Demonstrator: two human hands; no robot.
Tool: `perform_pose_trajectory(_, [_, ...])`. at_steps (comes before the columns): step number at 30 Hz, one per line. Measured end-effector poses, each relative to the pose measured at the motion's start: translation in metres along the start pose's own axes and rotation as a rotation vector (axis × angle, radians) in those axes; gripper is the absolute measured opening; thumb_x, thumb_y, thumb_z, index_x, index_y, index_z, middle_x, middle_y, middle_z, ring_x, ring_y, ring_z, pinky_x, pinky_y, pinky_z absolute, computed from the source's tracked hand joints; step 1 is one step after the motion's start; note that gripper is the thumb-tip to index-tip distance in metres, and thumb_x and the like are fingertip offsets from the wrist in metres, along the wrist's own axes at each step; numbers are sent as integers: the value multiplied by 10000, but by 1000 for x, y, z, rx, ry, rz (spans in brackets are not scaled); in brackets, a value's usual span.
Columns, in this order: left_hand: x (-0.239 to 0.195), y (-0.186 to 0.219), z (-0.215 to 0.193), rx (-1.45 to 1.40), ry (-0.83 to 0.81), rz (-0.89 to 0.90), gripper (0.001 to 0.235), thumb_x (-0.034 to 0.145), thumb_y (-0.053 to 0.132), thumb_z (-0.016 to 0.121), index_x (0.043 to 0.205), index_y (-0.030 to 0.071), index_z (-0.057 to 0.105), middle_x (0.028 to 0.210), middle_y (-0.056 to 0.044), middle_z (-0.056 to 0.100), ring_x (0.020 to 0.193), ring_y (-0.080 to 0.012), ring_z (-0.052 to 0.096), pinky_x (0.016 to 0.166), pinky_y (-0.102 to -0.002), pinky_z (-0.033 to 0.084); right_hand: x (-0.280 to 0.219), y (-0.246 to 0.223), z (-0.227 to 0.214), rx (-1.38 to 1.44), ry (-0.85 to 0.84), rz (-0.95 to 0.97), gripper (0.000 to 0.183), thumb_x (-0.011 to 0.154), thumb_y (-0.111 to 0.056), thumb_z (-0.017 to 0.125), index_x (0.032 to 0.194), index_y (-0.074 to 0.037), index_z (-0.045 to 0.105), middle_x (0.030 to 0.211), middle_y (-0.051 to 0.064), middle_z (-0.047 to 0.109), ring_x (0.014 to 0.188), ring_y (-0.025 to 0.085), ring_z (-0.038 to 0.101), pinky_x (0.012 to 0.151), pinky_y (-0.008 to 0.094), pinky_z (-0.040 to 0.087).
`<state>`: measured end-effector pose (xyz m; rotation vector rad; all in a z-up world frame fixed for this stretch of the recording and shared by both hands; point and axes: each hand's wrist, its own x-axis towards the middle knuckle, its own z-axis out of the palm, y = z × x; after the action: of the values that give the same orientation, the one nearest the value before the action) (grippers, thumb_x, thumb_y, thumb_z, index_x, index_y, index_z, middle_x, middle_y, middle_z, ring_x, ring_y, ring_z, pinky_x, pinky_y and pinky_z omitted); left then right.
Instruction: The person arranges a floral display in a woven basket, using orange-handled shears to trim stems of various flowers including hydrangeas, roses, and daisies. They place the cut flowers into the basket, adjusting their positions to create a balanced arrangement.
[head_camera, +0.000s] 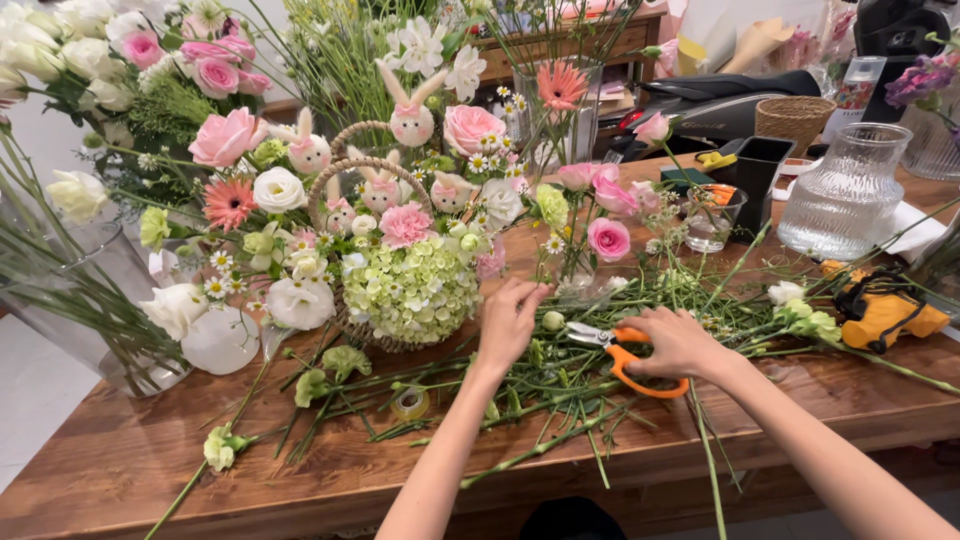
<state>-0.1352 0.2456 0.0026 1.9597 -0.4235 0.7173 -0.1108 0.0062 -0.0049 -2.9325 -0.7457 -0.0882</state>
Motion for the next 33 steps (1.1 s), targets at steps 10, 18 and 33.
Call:
perform_pose_trajectory(10, [2,36,22,-158,-53,-7,187,1004,305,636,1007,198,790,884,-62,679,809,-215,658,737,-351,550,21,-69,22,1300,473,-159,231,882,-77,728,1107,-68,781,847,95,785,687,141,694,629,267,571])
perform_pose_trajectory(18, [2,30,7,-44,-1,0,205,1001,315,618,1061,225,793,830,-40,632,796,-188,621,762,-342,542,48,-100,44,1413,545,-106,95,882,-53,731,928,-89,806,633,37,696,645,82,603,687,257,534])
perform_pose_trajectory(33, [-165,-46,-78,61,150,-133,322,891,207,663,1207,199,726,966,-6,830,800,-117,791,782,-267,651,183,-112,18,2003,995,335,112,916,-150,720,960,-55,681,861,92,748,778,153,736,657,242,561])
